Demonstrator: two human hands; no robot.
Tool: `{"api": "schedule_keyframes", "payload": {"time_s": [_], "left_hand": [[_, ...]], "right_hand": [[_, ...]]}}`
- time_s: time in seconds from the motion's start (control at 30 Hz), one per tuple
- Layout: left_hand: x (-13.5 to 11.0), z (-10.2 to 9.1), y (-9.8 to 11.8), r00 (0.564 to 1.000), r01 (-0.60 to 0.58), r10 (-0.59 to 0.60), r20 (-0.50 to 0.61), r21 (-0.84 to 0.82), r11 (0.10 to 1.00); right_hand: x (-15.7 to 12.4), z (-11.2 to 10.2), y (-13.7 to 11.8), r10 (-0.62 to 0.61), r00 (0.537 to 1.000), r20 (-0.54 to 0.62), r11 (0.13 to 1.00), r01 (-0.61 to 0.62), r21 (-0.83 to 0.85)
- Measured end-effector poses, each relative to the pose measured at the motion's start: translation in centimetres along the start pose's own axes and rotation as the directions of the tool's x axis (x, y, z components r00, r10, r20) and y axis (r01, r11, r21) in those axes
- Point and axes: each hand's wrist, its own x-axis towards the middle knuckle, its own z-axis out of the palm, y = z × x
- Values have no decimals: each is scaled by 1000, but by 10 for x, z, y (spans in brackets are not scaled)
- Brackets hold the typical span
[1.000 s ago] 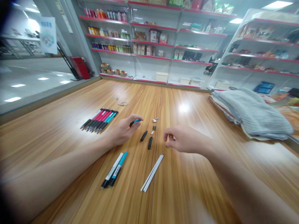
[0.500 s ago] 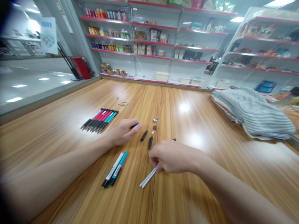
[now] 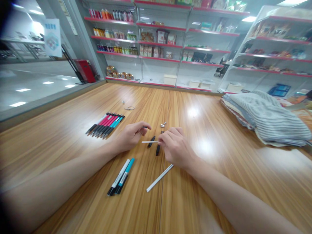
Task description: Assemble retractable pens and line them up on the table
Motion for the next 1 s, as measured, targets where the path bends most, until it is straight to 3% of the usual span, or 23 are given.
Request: {"api": "schedule_keyframes", "payload": {"time_s": [0.1, 0.2, 0.63, 0.73, 0.87, 1.0], "left_hand": [[-1, 0, -1, 999, -32, 32, 10, 26, 999], [-2, 1, -2, 993, -107, 105, 48, 40, 993], [-4, -1, -4, 969, -203, 159, 189, 244, 948], [-4, -2, -3, 980, -169, 132, 150, 268, 949], [-3, -4, 0, 993, -104, 83, 81, 291, 951], [-2, -5, 1, 993, -103, 77, 91, 332, 937]], "right_hand": [[-2, 4, 7, 102, 990, -102, 994, -105, -24], [-3, 4, 9, 154, 982, -111, 986, -159, -41], [-3, 4, 4, 160, 978, -133, 977, -176, -121], [-3, 4, 4, 168, 969, -181, 976, -189, -104], [-3, 5, 9, 247, 924, -292, 953, -286, -100], [-4, 5, 13, 248, 912, -325, 952, -292, -93]]}}
